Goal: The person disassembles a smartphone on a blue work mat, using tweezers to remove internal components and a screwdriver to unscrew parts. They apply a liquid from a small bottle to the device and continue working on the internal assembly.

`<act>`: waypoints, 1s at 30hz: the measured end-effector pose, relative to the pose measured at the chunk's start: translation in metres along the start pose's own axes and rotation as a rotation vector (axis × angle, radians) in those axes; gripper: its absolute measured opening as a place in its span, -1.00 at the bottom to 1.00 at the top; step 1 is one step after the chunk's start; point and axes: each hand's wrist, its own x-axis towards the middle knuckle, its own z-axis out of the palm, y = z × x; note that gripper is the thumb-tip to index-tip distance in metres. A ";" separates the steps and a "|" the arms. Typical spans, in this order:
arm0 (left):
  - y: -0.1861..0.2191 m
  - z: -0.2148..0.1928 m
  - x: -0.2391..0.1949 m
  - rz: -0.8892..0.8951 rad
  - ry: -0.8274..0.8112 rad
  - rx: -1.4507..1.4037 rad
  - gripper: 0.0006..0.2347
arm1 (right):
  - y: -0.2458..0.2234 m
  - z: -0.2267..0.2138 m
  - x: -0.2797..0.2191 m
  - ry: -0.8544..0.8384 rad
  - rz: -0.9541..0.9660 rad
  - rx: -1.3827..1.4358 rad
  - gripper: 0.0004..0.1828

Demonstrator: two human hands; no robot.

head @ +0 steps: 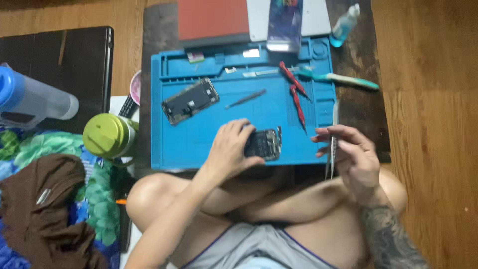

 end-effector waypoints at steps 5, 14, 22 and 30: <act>-0.012 0.008 -0.005 0.022 0.112 -0.093 -0.23 | 0.049 0.020 0.029 0.038 0.075 -0.008 -0.63; -0.015 0.026 -0.009 0.094 0.289 -0.178 -0.21 | 0.053 0.069 0.052 0.007 -0.120 -0.364 -0.81; -0.015 0.021 -0.005 0.237 0.457 -0.101 -0.50 | 0.044 0.093 0.044 -0.099 -0.361 -0.488 -0.91; -0.020 0.017 0.004 0.305 0.564 -0.032 -0.58 | 0.041 0.097 0.048 -0.171 -0.789 -0.600 -0.91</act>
